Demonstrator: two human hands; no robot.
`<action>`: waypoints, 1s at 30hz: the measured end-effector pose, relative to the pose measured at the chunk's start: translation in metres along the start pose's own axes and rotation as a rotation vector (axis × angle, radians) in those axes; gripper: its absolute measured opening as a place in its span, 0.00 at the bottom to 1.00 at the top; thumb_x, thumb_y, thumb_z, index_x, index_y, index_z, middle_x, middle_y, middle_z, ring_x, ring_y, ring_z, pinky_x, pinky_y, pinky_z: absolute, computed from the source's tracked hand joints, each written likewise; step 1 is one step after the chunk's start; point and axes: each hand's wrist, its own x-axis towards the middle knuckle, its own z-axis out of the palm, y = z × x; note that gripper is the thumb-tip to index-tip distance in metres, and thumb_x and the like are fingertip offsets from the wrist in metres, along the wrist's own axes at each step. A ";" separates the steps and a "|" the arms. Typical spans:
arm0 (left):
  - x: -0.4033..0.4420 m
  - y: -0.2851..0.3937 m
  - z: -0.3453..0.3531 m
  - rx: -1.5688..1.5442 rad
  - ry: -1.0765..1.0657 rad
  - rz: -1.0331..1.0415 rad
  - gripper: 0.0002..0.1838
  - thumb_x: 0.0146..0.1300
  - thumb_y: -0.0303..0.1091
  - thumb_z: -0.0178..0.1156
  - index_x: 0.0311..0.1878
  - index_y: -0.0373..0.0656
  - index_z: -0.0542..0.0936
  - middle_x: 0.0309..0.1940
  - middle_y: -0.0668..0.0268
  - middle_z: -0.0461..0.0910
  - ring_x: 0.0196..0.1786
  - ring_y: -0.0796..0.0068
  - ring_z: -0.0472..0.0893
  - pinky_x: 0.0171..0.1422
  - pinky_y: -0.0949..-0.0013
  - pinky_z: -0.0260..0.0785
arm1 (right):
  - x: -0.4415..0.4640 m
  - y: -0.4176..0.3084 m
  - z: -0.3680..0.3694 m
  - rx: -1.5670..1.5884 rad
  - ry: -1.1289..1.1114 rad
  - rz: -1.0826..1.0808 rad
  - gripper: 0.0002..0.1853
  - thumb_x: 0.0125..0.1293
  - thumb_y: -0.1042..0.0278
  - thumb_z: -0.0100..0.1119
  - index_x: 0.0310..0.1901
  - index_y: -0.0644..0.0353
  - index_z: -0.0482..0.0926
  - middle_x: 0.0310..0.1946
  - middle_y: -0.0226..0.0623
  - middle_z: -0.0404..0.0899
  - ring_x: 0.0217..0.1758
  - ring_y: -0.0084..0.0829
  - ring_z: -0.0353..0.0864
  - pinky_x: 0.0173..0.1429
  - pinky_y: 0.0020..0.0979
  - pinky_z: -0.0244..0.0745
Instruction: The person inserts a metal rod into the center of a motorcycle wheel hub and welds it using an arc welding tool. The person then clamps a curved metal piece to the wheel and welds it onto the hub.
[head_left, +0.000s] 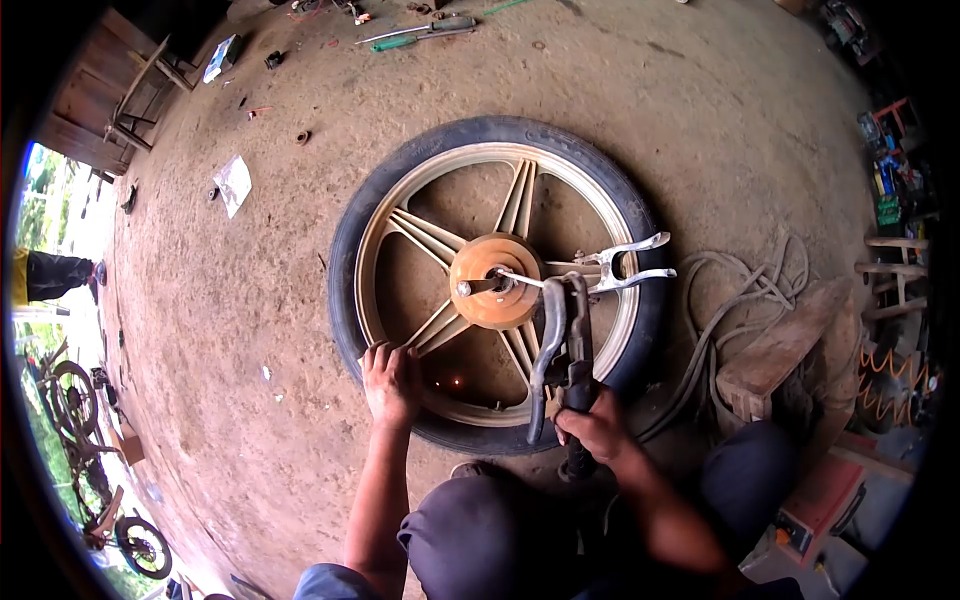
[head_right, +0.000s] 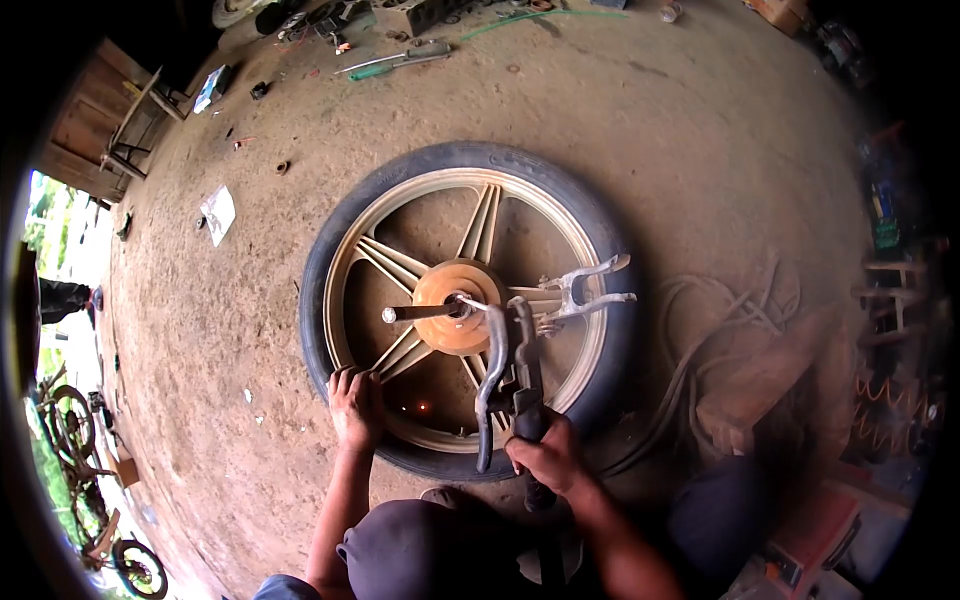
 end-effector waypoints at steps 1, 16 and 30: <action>0.000 0.000 0.001 0.019 -0.002 -0.002 0.05 0.67 0.31 0.65 0.42 0.41 0.83 0.45 0.55 0.82 0.54 0.50 0.79 0.62 0.50 0.70 | -0.001 -0.006 0.002 0.088 -0.016 0.051 0.14 0.56 0.72 0.66 0.44 0.63 0.79 0.28 0.40 0.83 0.33 0.39 0.86 0.42 0.43 0.83; -0.002 0.016 -0.013 -0.109 -0.143 0.320 0.07 0.58 0.29 0.66 0.39 0.40 0.81 0.39 0.54 0.80 0.44 0.50 0.79 0.52 0.47 0.72 | -0.119 -0.177 -0.004 -0.391 0.473 -0.767 0.09 0.63 0.81 0.64 0.45 0.66 0.81 0.36 0.34 0.83 0.32 0.23 0.81 0.38 0.27 0.76; 0.168 0.302 0.055 -0.119 -0.406 0.512 0.49 0.59 0.47 0.74 0.75 0.30 0.61 0.46 0.45 0.82 0.56 0.45 0.82 0.64 0.52 0.73 | -0.178 -0.186 -0.095 -0.063 0.712 -0.836 0.07 0.64 0.72 0.58 0.42 0.63 0.76 0.27 0.31 0.74 0.27 0.25 0.74 0.34 0.30 0.73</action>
